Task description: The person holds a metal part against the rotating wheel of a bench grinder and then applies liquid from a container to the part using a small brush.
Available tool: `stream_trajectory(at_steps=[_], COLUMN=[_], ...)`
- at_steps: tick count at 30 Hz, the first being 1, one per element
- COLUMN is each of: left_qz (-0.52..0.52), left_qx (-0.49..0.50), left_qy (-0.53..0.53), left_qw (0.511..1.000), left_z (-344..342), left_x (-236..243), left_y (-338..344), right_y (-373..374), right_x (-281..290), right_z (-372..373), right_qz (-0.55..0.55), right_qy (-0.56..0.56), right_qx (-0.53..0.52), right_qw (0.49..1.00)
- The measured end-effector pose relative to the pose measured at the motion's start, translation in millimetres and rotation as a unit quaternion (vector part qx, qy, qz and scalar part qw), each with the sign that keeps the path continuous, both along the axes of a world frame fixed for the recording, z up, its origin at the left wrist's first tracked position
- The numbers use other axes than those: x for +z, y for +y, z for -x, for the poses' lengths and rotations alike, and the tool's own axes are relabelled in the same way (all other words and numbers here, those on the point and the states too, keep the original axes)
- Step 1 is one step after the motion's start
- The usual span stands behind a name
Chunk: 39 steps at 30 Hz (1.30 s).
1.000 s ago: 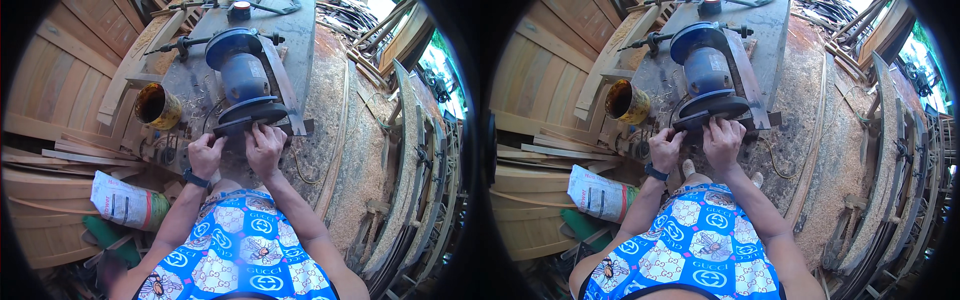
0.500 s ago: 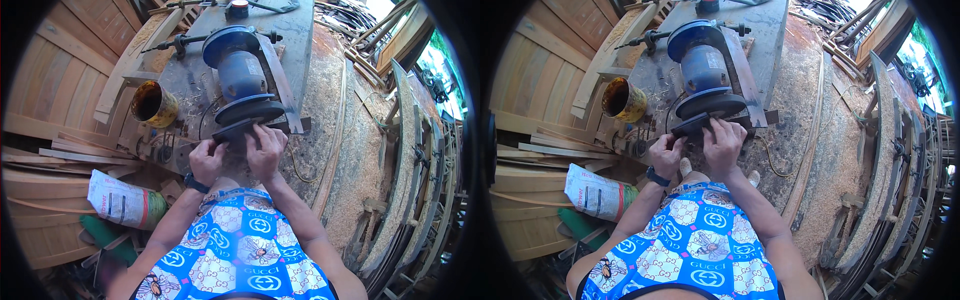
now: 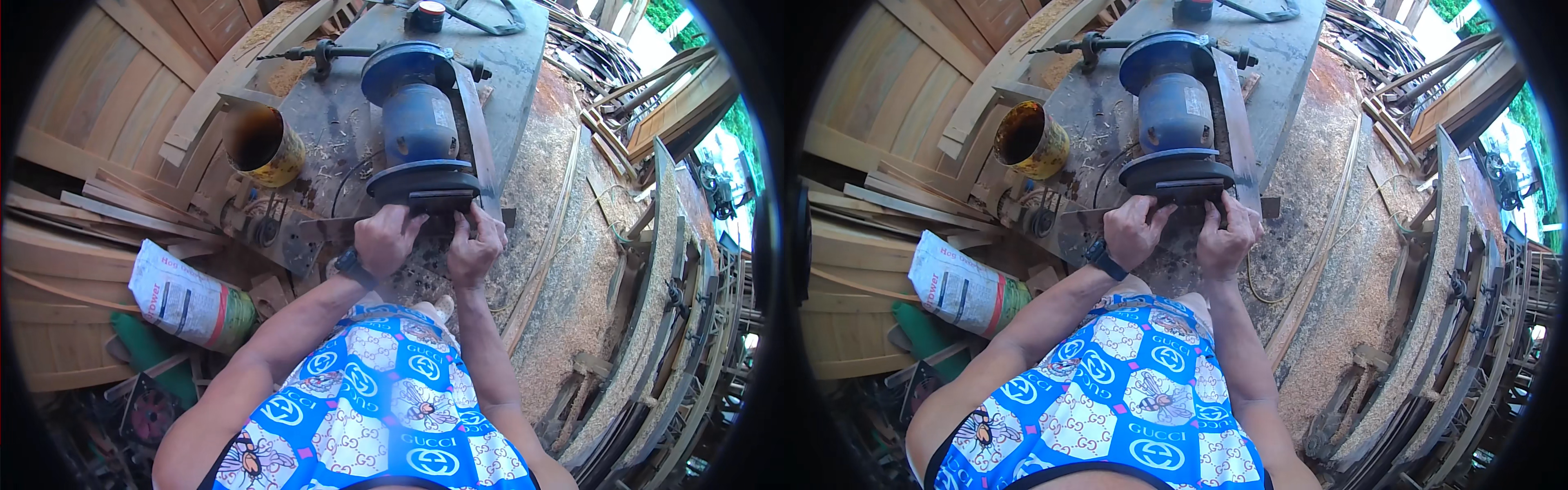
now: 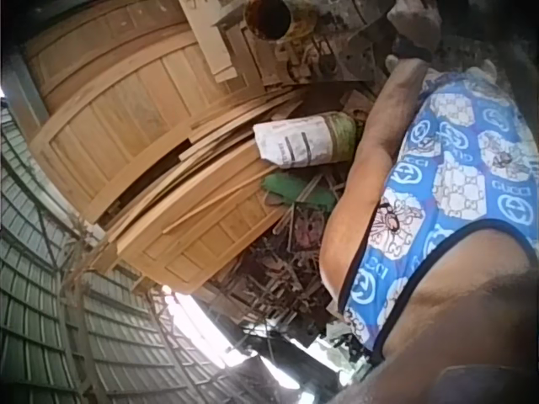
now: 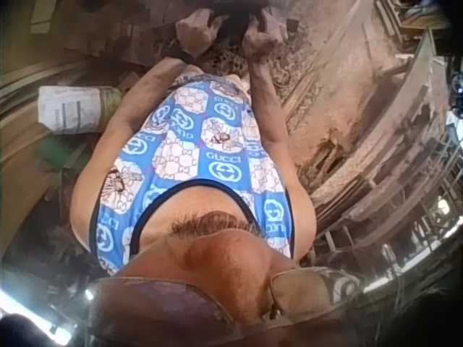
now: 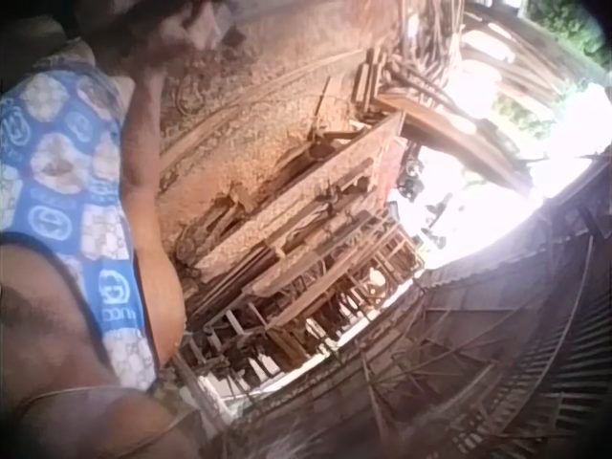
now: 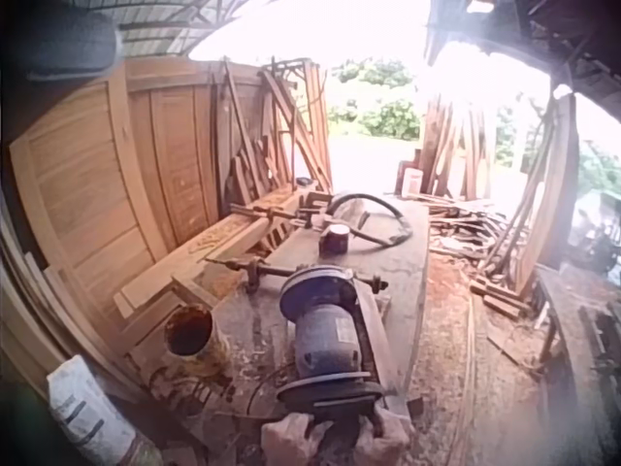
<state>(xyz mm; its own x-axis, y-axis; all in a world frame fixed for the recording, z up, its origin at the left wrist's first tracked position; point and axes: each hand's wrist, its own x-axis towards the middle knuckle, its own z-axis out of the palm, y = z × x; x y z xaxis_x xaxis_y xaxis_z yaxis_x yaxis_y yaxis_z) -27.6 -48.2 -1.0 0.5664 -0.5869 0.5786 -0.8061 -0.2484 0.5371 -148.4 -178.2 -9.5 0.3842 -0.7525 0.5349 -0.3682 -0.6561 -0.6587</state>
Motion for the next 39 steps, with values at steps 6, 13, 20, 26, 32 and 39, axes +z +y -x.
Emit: stream_trajectory(at_steps=[6, 13, 20, 26, 32, 39], left_qz=[-0.011, -0.015, -0.005, -0.023, -0.035, -0.044], left_qx=[-0.002, 0.005, 0.008, 0.011, 0.019, 0.036], left_qy=[-0.001, 0.002, -0.006, 0.011, 0.021, 0.033], left_qw=[1.000, 1.000, 1.000, 1.000, 0.999, 0.998], left_z=[-3, -5, -6, -5, -7, -11], left_x=[-1, 2, 8, 14, 17, 17], left_y=[-2, -1, -3, 1, 5, 14], right_y=[-3, -3, -3, -3, 0, 7], right_x=[-5, -6, -5, -3, -6, -7], right_z=[-2, -3, -3, -3, -8, -11], right_qz=[-0.008, 0.001, 0.010, 0.018, -0.007, 0.021], right_qy=[-0.015, -0.014, 0.003, -0.002, -0.021, 0.000], right_qx=[0.003, 0.001, 0.005, 0.015, 0.031, 0.023], right_qw=[1.000, 1.000, 1.000, 1.000, 0.999, 1.000])
